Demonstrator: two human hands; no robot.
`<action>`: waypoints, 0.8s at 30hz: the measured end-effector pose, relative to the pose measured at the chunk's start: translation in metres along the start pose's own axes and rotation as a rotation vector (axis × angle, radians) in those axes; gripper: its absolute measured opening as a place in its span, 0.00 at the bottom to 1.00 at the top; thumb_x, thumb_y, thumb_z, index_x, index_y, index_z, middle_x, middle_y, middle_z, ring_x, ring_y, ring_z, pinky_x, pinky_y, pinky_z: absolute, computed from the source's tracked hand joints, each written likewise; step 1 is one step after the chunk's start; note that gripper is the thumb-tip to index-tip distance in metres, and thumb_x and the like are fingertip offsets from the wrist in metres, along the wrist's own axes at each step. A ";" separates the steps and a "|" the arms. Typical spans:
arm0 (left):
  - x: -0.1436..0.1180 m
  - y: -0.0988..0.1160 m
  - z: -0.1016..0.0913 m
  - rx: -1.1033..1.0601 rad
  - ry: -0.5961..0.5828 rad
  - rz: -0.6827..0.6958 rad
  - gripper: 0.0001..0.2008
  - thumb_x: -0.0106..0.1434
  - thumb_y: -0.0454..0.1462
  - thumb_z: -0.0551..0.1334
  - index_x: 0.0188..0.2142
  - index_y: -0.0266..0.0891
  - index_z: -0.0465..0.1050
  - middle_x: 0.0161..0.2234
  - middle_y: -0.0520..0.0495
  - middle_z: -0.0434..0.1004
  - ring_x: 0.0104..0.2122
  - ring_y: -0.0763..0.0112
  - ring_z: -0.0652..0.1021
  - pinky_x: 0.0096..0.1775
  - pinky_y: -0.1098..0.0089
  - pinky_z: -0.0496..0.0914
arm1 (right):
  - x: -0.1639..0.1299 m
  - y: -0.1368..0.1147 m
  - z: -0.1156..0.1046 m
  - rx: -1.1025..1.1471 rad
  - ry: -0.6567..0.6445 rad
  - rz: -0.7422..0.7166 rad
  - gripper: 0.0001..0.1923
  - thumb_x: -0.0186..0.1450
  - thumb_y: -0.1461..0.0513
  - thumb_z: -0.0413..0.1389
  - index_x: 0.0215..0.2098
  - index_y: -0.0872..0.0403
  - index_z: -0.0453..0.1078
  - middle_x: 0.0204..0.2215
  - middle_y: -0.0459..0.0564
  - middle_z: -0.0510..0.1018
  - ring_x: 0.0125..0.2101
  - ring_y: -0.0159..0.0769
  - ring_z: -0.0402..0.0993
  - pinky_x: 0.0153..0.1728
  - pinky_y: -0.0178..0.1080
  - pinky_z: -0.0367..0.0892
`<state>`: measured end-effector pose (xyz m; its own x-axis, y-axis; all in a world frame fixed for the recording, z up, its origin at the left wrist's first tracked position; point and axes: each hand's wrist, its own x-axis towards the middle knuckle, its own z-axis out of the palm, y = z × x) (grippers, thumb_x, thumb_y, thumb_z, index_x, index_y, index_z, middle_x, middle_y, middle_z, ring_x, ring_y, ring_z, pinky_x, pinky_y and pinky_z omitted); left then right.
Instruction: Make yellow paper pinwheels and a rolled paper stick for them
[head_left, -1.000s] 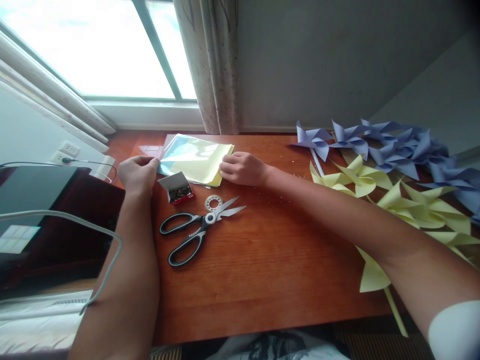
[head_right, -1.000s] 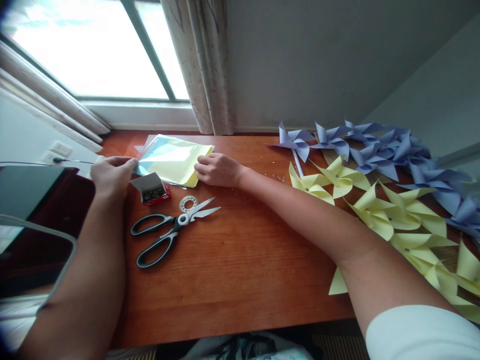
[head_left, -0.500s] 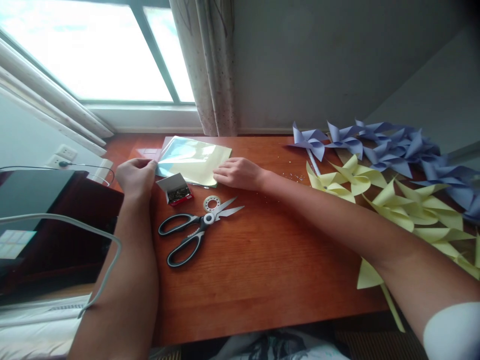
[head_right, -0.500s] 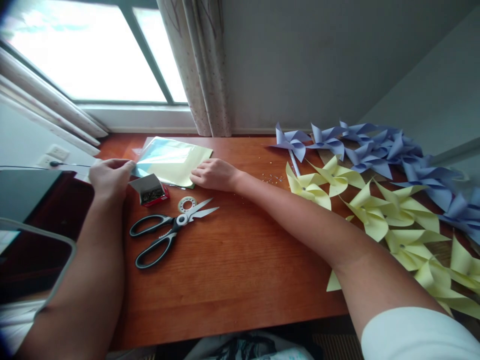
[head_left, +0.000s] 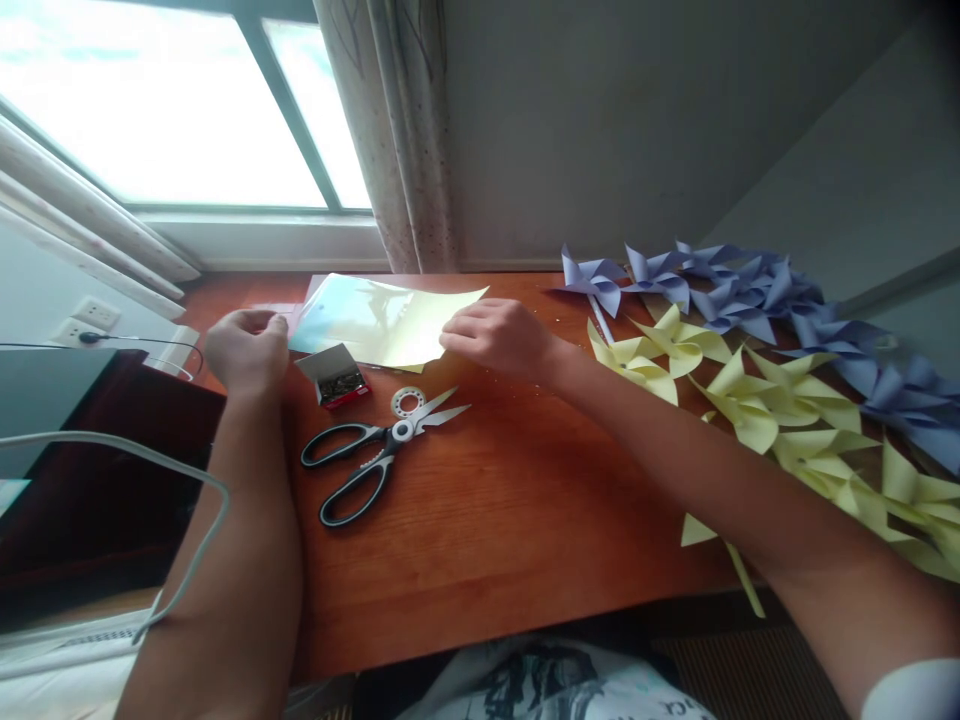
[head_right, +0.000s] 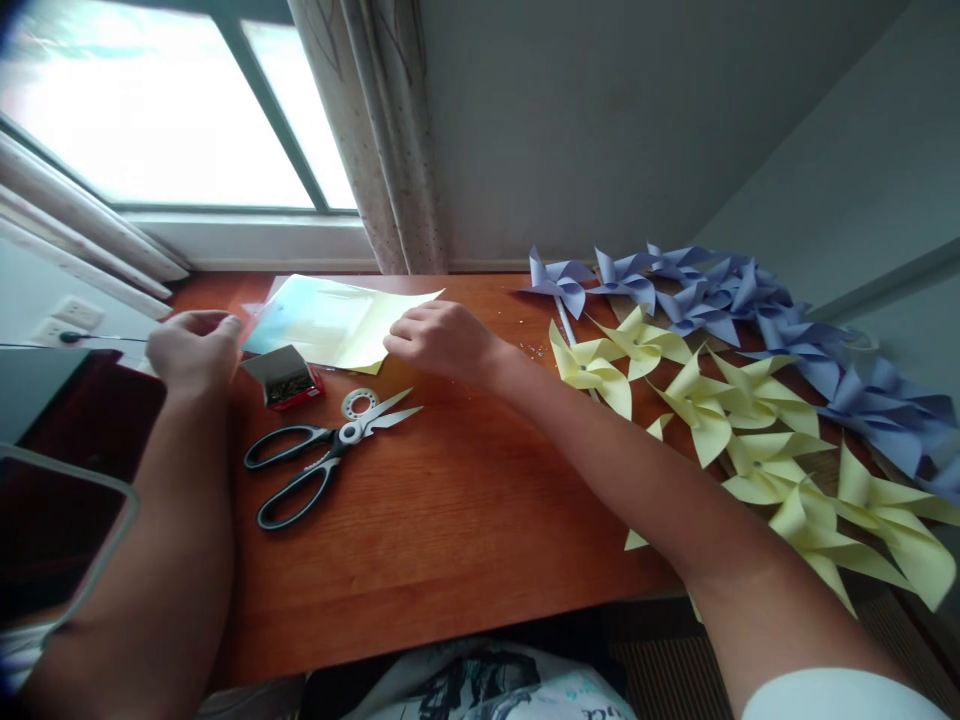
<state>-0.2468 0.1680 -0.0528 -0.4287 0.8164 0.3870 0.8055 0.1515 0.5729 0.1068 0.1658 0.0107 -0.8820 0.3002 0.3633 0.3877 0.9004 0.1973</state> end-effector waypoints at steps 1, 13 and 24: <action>0.000 0.006 -0.004 0.009 0.086 -0.028 0.13 0.63 0.34 0.61 0.43 0.23 0.77 0.29 0.49 0.75 0.31 0.69 0.69 0.43 0.59 0.70 | -0.004 -0.006 -0.016 0.007 0.046 0.068 0.13 0.73 0.69 0.49 0.39 0.57 0.76 0.38 0.53 0.83 0.39 0.41 0.76 0.38 0.42 0.69; -0.094 0.156 -0.048 -0.126 0.045 0.471 0.13 0.66 0.31 0.57 0.45 0.38 0.79 0.44 0.45 0.78 0.40 0.65 0.77 0.42 0.64 0.73 | -0.128 -0.165 -0.101 0.248 0.388 0.647 0.21 0.64 0.73 0.60 0.51 0.49 0.76 0.43 0.50 0.85 0.48 0.44 0.81 0.49 0.46 0.79; -0.260 0.185 -0.054 -0.282 -0.663 0.838 0.12 0.68 0.33 0.57 0.49 0.44 0.72 0.47 0.45 0.81 0.44 0.61 0.80 0.45 0.60 0.73 | -0.191 -0.199 -0.066 0.316 0.250 0.697 0.13 0.67 0.70 0.57 0.46 0.52 0.78 0.41 0.53 0.85 0.44 0.43 0.82 0.43 0.44 0.80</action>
<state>-0.0089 -0.0461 -0.0087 0.5818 0.7504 0.3138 0.5797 -0.6532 0.4871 0.2158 -0.0910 -0.0383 -0.3641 0.7804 0.5083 0.6997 0.5894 -0.4037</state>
